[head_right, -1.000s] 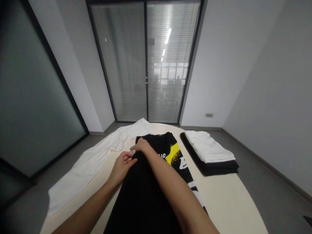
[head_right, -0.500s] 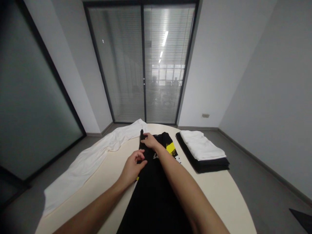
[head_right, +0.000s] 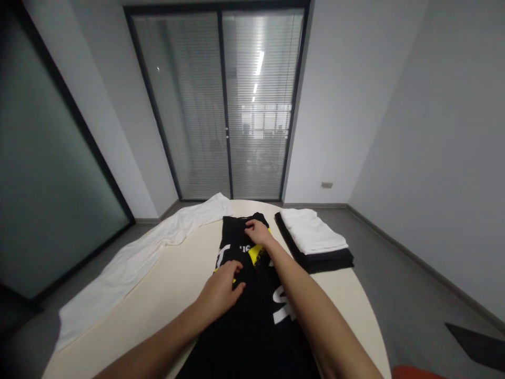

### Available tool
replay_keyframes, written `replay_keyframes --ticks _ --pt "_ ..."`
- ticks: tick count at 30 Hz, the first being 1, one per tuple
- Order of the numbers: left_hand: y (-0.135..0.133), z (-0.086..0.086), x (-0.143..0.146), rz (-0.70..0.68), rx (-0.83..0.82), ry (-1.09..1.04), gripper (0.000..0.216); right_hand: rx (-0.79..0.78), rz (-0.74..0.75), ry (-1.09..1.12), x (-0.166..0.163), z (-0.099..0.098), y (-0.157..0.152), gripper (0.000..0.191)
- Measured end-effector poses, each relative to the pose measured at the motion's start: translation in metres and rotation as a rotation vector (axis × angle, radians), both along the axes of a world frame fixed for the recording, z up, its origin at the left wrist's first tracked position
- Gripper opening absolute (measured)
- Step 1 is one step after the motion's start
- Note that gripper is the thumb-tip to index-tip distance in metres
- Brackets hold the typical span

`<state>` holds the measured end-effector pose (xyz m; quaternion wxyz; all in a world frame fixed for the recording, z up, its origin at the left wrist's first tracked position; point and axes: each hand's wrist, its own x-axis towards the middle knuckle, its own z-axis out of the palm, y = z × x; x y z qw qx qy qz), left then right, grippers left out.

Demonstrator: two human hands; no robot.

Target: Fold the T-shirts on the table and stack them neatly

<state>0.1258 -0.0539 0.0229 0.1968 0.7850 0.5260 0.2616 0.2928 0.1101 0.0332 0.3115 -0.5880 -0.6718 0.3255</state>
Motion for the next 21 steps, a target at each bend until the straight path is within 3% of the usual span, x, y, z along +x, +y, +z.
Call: replay_keyframes --ticks 6,14,17,21 --pt "0.005 -0.001 0.0 0.014 -0.007 0.054 0.028 0.107 0.153 -0.157 0.023 0.001 -0.037 0.022" --pt "0.02 -0.009 -0.005 0.049 -0.088 -0.328 0.011 0.299 0.341 -0.361 0.026 -0.013 -0.079 0.033" --pt "0.013 -0.002 -0.008 0.01 -0.153 -0.262 0.014 0.34 0.314 -0.382 0.022 -0.023 -0.085 0.036" --pt "-0.01 0.026 -0.024 -0.024 -0.195 0.005 0.023 0.364 0.256 -0.378 0.017 -0.029 -0.086 0.034"
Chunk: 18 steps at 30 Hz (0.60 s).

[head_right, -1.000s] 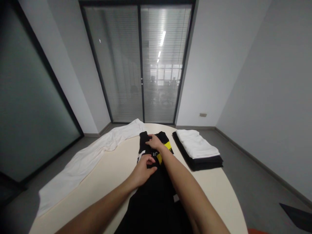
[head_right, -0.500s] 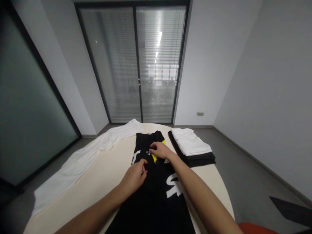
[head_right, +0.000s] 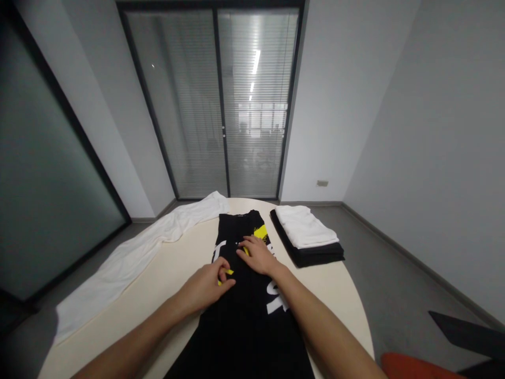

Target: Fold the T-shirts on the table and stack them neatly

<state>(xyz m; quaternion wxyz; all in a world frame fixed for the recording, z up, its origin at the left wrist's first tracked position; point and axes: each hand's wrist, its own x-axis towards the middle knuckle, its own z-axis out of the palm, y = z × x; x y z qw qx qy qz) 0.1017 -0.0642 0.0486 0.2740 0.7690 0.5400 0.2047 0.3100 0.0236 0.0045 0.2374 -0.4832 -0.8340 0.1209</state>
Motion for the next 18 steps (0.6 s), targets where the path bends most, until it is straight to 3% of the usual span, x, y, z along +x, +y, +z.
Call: replay_keyframes --ticks 4,7,11,15,18 --pt "-0.019 0.026 -0.023 -0.115 -0.191 0.239 0.031 0.07 0.016 0.012 -0.001 -0.004 0.0 0.03" --pt "-0.024 0.032 -0.035 -0.279 -0.264 0.275 0.038 0.103 0.025 0.026 0.0 -0.008 0.001 0.026" --pt "-0.026 0.028 -0.04 -0.378 -0.39 0.145 0.06 0.118 0.03 0.065 0.001 -0.013 0.004 0.021" --pt "-0.031 0.017 -0.037 -0.507 -0.781 -0.136 0.094 0.12 0.056 0.114 0.002 -0.013 0.006 0.019" --pt "-0.034 0.007 -0.034 -0.653 -1.042 -0.218 0.078 0.12 0.074 0.119 0.002 -0.012 0.005 0.019"
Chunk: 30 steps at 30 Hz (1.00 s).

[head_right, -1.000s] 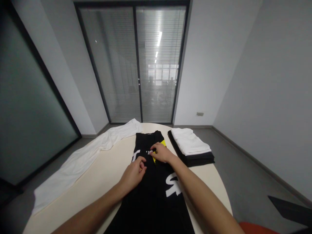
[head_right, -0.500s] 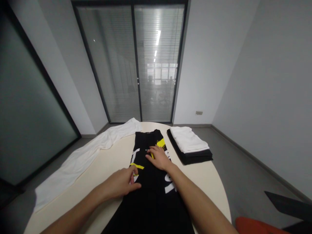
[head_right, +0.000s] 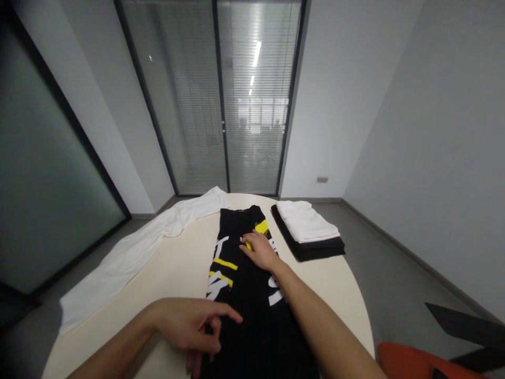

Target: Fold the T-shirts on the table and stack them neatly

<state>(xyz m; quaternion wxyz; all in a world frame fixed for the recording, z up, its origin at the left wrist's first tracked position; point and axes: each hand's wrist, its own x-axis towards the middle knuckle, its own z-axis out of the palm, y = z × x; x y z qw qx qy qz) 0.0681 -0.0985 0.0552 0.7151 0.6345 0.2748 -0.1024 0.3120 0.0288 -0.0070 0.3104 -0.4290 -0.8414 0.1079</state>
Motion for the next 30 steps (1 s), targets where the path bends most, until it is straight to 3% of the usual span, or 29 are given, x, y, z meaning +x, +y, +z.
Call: replay_keyframes --ticks 3,7,10,13,16,20,24,27,30 --pt "-0.001 -0.003 0.001 -0.025 0.071 0.0 0.062 -0.005 0.002 -0.009 0.0 0.001 -0.001 0.019" --pt "-0.003 0.008 0.001 -0.093 0.478 0.02 0.066 -0.014 -0.004 -0.017 0.0 0.002 -0.001 0.019" --pt "-0.008 0.014 0.007 -0.137 0.798 -0.068 0.038 -0.017 0.002 -0.021 0.0 0.004 -0.002 0.019" --pt "-0.015 0.009 0.017 -0.134 0.977 -0.184 0.019 -0.01 0.0 -0.025 0.0 0.005 -0.003 0.019" --pt "-0.02 0.001 0.024 -0.229 1.111 -0.218 0.025 0.0 0.005 -0.03 0.0 0.004 -0.002 0.019" --pt "-0.024 0.003 0.026 -0.373 1.131 -0.25 0.023 0.005 0.011 -0.035 0.001 0.0 0.0 0.019" --pt "-0.031 0.009 0.028 -0.337 1.112 -0.269 0.023 0.006 0.01 -0.032 0.002 -0.001 0.002 0.02" --pt "-0.036 -0.003 0.032 -0.322 1.093 -0.322 0.026 -0.006 0.009 -0.035 0.002 0.0 0.001 0.02" --pt "-0.039 -0.023 0.035 -0.407 0.907 -0.319 0.032 -0.013 0.006 -0.037 0.001 0.002 0.0 0.02"
